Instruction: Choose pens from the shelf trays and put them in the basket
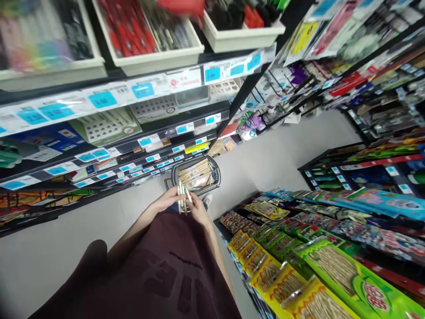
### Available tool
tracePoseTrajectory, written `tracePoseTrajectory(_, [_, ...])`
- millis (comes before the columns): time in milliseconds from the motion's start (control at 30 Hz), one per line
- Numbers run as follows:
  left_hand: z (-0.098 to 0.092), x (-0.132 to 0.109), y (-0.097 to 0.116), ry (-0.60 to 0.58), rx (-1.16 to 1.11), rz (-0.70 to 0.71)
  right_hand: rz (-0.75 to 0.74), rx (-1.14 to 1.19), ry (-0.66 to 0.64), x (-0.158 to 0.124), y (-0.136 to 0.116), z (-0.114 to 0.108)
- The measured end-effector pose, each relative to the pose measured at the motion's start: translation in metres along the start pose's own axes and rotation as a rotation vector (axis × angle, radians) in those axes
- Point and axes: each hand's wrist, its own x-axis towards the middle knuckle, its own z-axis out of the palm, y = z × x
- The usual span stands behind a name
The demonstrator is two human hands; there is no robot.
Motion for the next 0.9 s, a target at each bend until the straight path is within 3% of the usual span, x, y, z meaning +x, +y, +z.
tracePoseTrajectory(100, [-0.009, -0.01, 0.017, 0.009, 0.043, 0.049, -0.029, 0.019, -0.029, 0.002, 0.0, 0.015])
tracePoseTrajectory(400, [-0.039, -0.037, 0.065, -0.031, -0.014, 0.07, -0.11, 0.213, 0.271, 0.003, -0.007, 0.051])
tracePoseTrajectory(633, [-0.057, -0.056, 0.082, -0.088, -0.167, 0.086, -0.048, 0.04, 0.147, -0.006, -0.029, 0.06])
tracePoseTrajectory(900, [-0.05, -0.061, 0.08, -0.082, -0.143, 0.115, -0.023, 0.082, 0.076, -0.012, -0.04, 0.069])
